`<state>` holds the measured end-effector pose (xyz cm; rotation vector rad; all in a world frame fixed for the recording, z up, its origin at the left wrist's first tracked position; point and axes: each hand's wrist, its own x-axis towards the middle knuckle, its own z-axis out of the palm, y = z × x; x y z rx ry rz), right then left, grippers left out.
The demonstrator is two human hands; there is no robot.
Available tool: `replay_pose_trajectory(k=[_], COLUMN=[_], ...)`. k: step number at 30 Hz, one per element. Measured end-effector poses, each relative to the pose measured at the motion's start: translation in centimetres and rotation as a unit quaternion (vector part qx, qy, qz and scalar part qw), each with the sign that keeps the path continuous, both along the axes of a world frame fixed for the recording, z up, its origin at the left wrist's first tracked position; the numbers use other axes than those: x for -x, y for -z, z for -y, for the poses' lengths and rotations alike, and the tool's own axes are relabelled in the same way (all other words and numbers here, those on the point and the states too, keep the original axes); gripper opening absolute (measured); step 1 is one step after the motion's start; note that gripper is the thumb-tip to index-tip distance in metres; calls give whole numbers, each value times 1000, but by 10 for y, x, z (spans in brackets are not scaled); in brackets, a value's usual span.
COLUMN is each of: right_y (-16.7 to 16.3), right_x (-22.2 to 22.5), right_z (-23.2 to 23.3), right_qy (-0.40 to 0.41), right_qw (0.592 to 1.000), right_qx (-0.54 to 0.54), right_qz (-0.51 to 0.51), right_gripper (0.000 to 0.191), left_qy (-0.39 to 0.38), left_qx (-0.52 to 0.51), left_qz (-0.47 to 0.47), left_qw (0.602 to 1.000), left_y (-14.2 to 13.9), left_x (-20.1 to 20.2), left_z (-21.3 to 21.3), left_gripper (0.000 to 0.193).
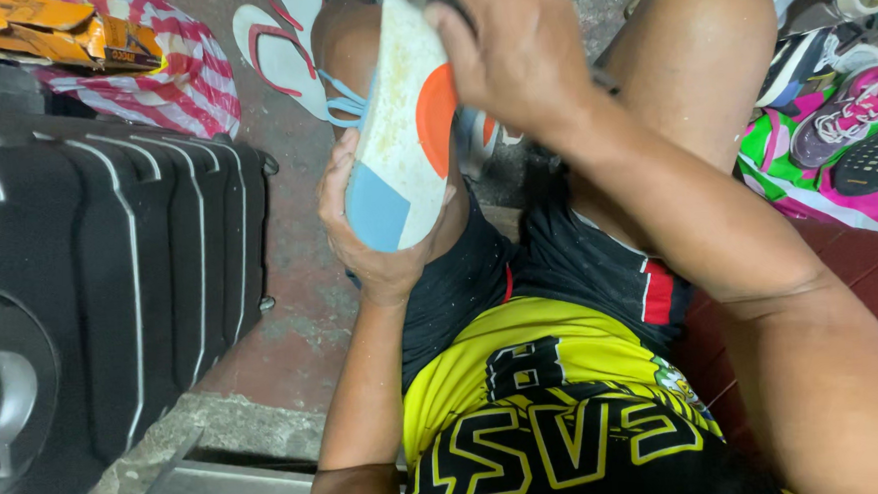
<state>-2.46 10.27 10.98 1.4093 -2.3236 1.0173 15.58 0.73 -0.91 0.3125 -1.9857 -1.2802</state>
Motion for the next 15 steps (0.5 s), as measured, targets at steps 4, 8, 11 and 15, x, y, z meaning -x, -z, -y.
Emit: replay_pose_trajectory(k=[4,8,11,15], right_y=[6,17,32,55], right_x=[-20,4,37,43], right_z=[-17,-54,-69,-68], right_qy=[-90,2,85,43], right_qw=[994,986,902,796], right_qx=[-15,17,98,182], right_qz=[55,166,412,576], right_gripper=[17,9,22,33], left_qy=[30,33,18,23], left_qx=[-63,-121,-165,-234], left_qz=[-13,-15,-6,-26], left_qw=[997,992,986,972], left_y=[0,-4,-6,-2], left_x=[2,-8,-16,-24], left_z=[2,19,34,45], left_gripper=[102,98,99,104])
